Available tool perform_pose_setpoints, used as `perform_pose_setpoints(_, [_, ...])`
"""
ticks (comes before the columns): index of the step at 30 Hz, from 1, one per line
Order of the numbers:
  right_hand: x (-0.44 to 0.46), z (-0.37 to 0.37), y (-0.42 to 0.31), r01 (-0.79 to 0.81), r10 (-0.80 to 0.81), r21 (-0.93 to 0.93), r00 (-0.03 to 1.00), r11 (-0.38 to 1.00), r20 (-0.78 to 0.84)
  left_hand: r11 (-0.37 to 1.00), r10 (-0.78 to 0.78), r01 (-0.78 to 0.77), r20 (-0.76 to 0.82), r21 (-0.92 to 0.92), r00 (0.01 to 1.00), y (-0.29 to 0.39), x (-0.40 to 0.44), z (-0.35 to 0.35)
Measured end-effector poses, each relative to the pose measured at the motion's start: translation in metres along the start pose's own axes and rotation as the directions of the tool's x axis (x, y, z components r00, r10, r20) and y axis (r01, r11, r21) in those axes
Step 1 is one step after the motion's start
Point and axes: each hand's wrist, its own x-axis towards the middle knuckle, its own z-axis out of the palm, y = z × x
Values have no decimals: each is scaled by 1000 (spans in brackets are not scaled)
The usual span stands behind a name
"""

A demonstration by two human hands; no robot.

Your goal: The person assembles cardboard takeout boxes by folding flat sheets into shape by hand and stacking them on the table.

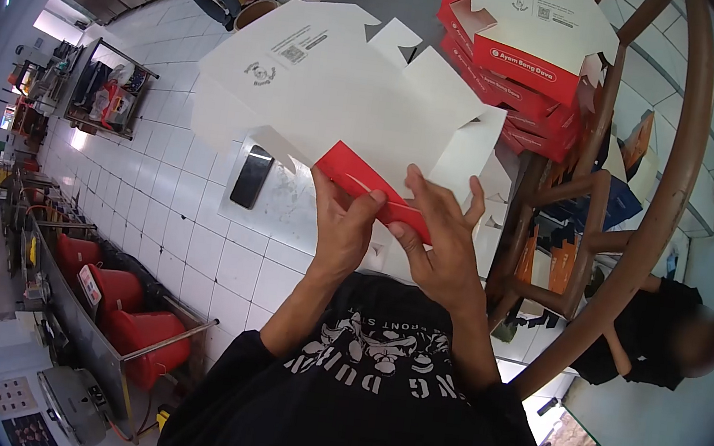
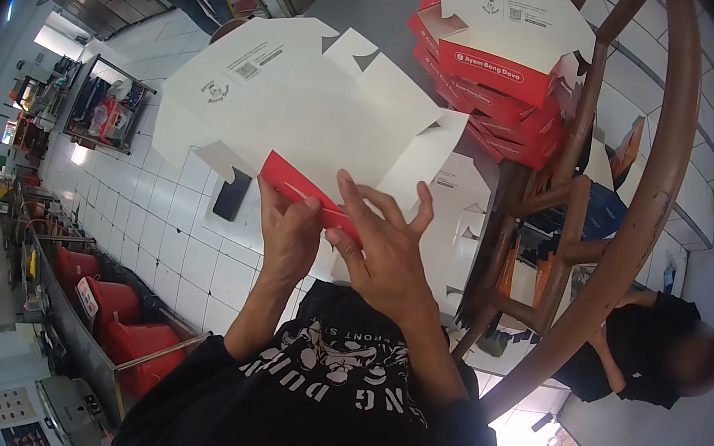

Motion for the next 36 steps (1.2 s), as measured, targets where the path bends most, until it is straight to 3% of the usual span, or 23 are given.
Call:
perform_pose_setpoints(4, [-2, -7, -4, -101, 84, 110, 985, 989, 150, 999, 13, -13, -9, -52, 1000, 0, -1, 3])
perform_pose_setpoints(8, [-2, -8, -3, -94, 75, 136, 987, 986, 140, 998, 36, -37, -12, -48, 999, 1, -4, 7])
perform_pose_setpoints(11, [-4, -5, 0, -131, 120, 183, 990, 974, 73, 998, 24, -25, -12, -66, 1000, 0, -2, 5])
perform_pose_setpoints(13, [-6, 5, 6, -123, 169, 198, 958, 972, -232, 989, 115, -123, -99, -82, 988, 0, 2, 4])
perform_pose_setpoints(16, [-16, 16, 26, -34, 130, 278, 933, 960, -336, 973, 228, -229, -161, 14, 960, -1, 6, 4])
perform_pose_setpoints(23, [-9, 19, 13, -8, 91, 260, 946, 965, -311, 969, 239, -246, -245, 3, 940, 1, 6, 10])
perform_pose_setpoints(25, [-10, 25, 14, 3, 87, 267, 942, 964, -324, 970, 240, -243, -186, 11, 953, 0, 6, 5])
perform_pose_setpoints(27, [-11, 30, 12, -45, 180, 322, 897, 946, -404, 975, 224, -221, -164, 36, 961, -3, 2, 5])
perform_pose_setpoints(30, [-3, 33, 5, 18, 139, 291, 851, 957, -507, 979, 197, -188, -122, 81, 973, -9, -4, 0])
perform_pose_setpoints(36, [-5, 39, 17, 13, 174, 402, 889, 915, -423, 982, 164, -156, -76, 109, 983, -8, -4, 0])
